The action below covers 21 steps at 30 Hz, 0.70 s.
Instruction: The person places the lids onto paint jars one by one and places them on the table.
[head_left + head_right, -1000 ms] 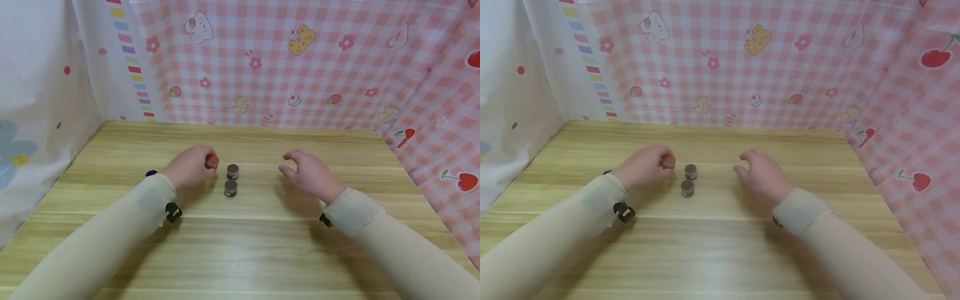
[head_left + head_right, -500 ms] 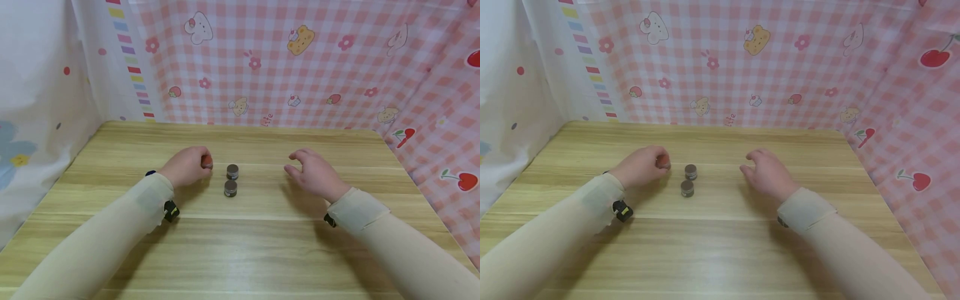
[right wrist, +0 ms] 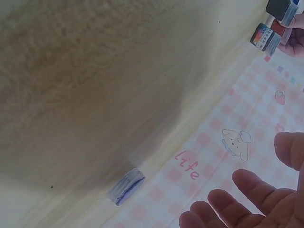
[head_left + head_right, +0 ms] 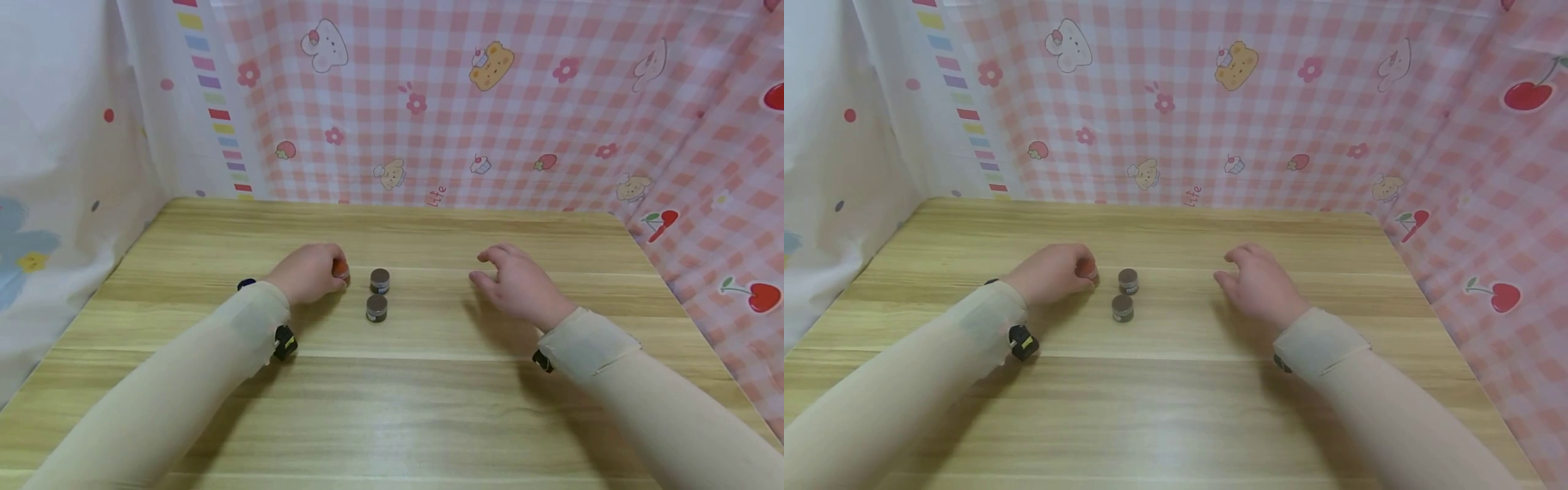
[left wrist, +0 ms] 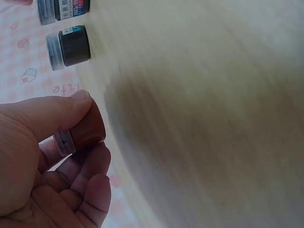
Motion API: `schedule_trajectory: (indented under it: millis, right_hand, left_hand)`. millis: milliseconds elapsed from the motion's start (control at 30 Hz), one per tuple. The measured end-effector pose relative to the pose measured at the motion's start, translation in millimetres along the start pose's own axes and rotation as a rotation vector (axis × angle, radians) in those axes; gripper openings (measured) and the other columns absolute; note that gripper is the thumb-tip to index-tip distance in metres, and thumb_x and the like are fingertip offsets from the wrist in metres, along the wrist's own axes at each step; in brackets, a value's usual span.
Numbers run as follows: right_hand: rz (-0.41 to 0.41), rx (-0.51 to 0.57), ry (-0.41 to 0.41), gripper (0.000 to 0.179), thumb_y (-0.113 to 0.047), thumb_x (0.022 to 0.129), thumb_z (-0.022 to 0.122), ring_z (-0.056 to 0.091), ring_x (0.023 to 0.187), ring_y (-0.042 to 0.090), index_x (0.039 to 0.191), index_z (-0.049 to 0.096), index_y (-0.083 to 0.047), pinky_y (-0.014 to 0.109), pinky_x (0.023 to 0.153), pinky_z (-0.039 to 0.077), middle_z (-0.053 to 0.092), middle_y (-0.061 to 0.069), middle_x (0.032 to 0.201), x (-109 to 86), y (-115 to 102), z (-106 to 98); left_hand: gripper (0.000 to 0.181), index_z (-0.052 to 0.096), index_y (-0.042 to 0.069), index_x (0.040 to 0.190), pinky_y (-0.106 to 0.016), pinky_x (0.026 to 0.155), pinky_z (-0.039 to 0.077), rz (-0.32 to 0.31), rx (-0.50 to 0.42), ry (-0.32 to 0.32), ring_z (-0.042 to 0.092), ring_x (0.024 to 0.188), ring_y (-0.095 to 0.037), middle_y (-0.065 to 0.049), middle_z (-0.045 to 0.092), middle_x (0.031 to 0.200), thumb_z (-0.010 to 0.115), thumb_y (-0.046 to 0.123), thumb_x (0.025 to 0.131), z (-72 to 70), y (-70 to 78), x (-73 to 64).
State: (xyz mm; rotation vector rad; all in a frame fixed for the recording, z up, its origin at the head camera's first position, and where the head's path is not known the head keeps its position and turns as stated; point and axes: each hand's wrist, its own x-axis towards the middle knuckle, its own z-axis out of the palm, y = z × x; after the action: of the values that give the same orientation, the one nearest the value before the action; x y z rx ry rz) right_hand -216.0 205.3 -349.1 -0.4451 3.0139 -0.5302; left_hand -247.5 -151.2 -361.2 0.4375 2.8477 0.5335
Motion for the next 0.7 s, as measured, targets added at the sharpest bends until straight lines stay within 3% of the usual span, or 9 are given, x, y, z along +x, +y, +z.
schedule_trajectory:
  millis: [167, 400, 700]
  right_hand:
    - [-0.001, 0.002, 0.0, 0.049, -0.032, 0.108, 0.058, 0.051, 0.138, 0.044, 0.14, 0.058, 0.005, 0.061, 0.118, 0.039, 0.054, 0.025, 0.148, -0.7, 1.6, 1.1]
    - [0.002, 0.017, 0.011, 0.048, -0.03, 0.107, 0.06, 0.06, 0.113, 0.035, 0.139, 0.059, 0.006, 0.056, 0.105, 0.05, 0.055, 0.023, 0.145, -2.6, 3.5, 1.7]
    - [0.009, 0.028, 0.011, 0.048, -0.031, 0.108, 0.059, 0.059, 0.115, 0.035, 0.14, 0.059, 0.005, 0.057, 0.106, 0.048, 0.054, 0.023, 0.147, -2.8, 4.9, 1.3]
  left_hand:
    - [0.019, 0.065, 0.011, 0.106, -0.039, 0.084, 0.045, 0.002, 0.016, -0.01, 0.057, 0.09, -0.024, -0.006, 0.064, 0.096, 0.076, 0.025, 0.097, 1.0, 0.9, 1.0]
    - [0.018, 0.064, 0.011, 0.103, -0.039, 0.085, 0.046, 0.002, 0.033, -0.022, 0.058, 0.09, -0.024, -0.006, 0.063, 0.095, 0.076, 0.024, 0.098, 5.1, 0.1, 4.7]
    - [0.019, 0.065, 0.01, 0.105, -0.04, 0.086, 0.046, -0.002, 0.039, -0.031, 0.058, 0.092, -0.025, -0.007, 0.064, 0.097, 0.076, 0.024, 0.097, 6.5, 0.6, 6.9]
